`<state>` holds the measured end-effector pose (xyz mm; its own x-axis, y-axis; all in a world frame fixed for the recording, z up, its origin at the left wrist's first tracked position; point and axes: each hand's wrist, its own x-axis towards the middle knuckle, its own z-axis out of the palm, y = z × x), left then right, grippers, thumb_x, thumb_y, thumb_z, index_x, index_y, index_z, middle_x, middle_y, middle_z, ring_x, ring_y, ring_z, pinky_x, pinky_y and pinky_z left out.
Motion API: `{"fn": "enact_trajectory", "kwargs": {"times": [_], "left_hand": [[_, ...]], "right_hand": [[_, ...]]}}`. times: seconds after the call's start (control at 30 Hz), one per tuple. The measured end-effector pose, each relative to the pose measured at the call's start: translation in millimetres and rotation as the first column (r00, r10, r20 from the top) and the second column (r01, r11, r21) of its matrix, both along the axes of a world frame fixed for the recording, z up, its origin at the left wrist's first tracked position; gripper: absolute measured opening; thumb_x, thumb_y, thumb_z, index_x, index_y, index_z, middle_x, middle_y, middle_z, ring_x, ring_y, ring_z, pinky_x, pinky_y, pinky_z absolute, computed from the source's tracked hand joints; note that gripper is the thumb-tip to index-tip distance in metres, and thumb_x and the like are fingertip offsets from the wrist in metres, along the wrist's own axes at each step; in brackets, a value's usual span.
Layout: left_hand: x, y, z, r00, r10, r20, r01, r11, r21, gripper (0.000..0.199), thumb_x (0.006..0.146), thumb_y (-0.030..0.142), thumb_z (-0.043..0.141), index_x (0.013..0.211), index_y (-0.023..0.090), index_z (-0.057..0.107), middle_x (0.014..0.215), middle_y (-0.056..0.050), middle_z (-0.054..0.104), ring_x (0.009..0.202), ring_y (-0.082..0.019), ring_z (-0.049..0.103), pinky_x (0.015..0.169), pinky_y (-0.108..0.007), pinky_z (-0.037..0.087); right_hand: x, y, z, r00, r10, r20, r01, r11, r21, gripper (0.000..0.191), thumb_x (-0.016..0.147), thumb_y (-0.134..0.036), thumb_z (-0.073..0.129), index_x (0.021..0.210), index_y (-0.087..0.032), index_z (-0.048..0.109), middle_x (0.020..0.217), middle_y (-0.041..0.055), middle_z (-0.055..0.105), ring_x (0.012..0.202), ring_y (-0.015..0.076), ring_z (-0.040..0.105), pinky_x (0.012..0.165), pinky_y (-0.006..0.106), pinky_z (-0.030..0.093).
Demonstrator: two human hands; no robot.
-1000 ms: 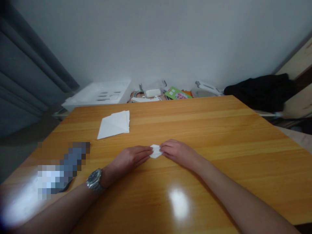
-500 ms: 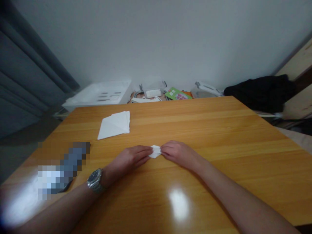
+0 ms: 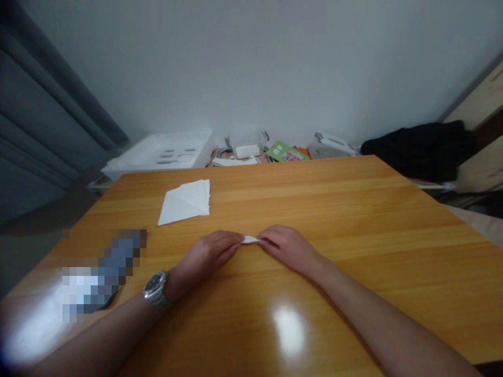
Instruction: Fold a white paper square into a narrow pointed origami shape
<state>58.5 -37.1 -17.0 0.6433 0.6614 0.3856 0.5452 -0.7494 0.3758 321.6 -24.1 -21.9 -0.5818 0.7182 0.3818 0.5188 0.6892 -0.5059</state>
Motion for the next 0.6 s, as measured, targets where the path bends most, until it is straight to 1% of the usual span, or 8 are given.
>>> {"fn": "enact_trajectory", "kwargs": {"times": [0.13, 0.2, 0.23, 0.33, 0.4, 0.53, 0.6], "left_hand": [[2, -2, 3.5, 0.995, 0.063, 0.076, -0.068, 0.996, 0.057, 0.029, 0.103, 0.024, 0.048, 0.129, 0.018, 0.058, 0.125, -0.009, 0.067, 0.114, -0.019, 0.064, 0.100, -0.034, 0.054], [2, -1, 4.1, 0.994, 0.089, 0.066, -0.095, 0.991, 0.093, 0.033, 0.102, 0.024, 0.050, 0.133, 0.019, 0.055, 0.129, -0.010, 0.064, 0.118, -0.021, 0.062, 0.102, -0.036, 0.053], [2, -1, 4.0, 0.995, 0.086, 0.041, -0.090, 0.990, 0.109, 0.034, 0.101, 0.024, 0.050, 0.134, 0.020, 0.055, 0.131, -0.011, 0.063, 0.119, -0.022, 0.061, 0.103, -0.038, 0.052], [2, 1, 1.7, 0.997, 0.023, -0.078, -0.012, 0.992, 0.129, 0.034, 0.101, 0.024, 0.051, 0.134, 0.023, 0.057, 0.133, -0.010, 0.061, 0.120, -0.024, 0.059, 0.103, -0.044, 0.050], [2, 2, -0.8, 0.989, -0.010, -0.147, 0.028, 0.993, 0.118, 0.034, 0.100, 0.026, 0.052, 0.134, 0.022, 0.058, 0.135, -0.011, 0.061, 0.121, -0.025, 0.058, 0.104, -0.045, 0.049], [3, 3, -4.8, 0.973, -0.020, -0.228, 0.042, 0.995, 0.090, 0.036, 0.100, 0.031, 0.053, 0.133, 0.021, 0.059, 0.138, -0.011, 0.059, 0.123, -0.026, 0.058, 0.107, -0.045, 0.048], [3, 2, -5.7, 0.970, -0.026, -0.242, 0.045, 0.996, 0.074, 0.037, 0.100, 0.033, 0.053, 0.135, 0.021, 0.058, 0.138, -0.011, 0.059, 0.123, -0.026, 0.058, 0.107, -0.045, 0.047]], "right_hand": [[-3, -3, 4.0, 0.988, -0.114, -0.102, 0.096, 0.980, -0.174, 0.017, 0.099, -0.030, 0.056, 0.100, -0.022, 0.071, 0.093, 0.0037, 0.076, 0.081, 0.0178, 0.069, 0.073, 0.029, 0.053], [-4, -3, 3.8, 0.979, -0.152, -0.135, 0.117, 0.965, -0.236, 0.017, 0.098, -0.030, 0.057, 0.100, -0.022, 0.072, 0.093, 0.0029, 0.076, 0.080, 0.0171, 0.069, 0.072, 0.028, 0.053], [-4, -2, 3.1, 0.976, -0.162, -0.143, 0.123, 0.962, -0.244, 0.017, 0.098, -0.030, 0.057, 0.101, -0.022, 0.072, 0.093, 0.0031, 0.076, 0.081, 0.0174, 0.069, 0.072, 0.028, 0.053], [-2, 1, -0.3, 0.975, -0.163, -0.148, 0.132, 0.970, -0.204, 0.018, 0.097, -0.030, 0.058, 0.102, -0.022, 0.074, 0.094, 0.0045, 0.075, 0.084, 0.0189, 0.069, 0.076, 0.031, 0.053], [-1, 4, -2.8, 0.977, -0.164, -0.137, 0.141, 0.977, -0.162, 0.018, 0.097, -0.028, 0.059, 0.103, -0.022, 0.075, 0.092, 0.0055, 0.074, 0.084, 0.0193, 0.068, 0.077, 0.032, 0.053], [1, 9, -8.6, 0.980, -0.162, -0.120, 0.154, 0.985, -0.076, 0.016, 0.095, -0.025, 0.061, 0.102, -0.020, 0.075, 0.088, 0.0064, 0.068, 0.080, 0.0189, 0.064, 0.073, 0.032, 0.053], [2, 11, -11.5, 0.982, -0.152, -0.108, 0.148, 0.988, -0.046, 0.015, 0.095, -0.024, 0.062, 0.102, -0.020, 0.075, 0.090, 0.0071, 0.066, 0.082, 0.0196, 0.064, 0.075, 0.033, 0.053]]}}
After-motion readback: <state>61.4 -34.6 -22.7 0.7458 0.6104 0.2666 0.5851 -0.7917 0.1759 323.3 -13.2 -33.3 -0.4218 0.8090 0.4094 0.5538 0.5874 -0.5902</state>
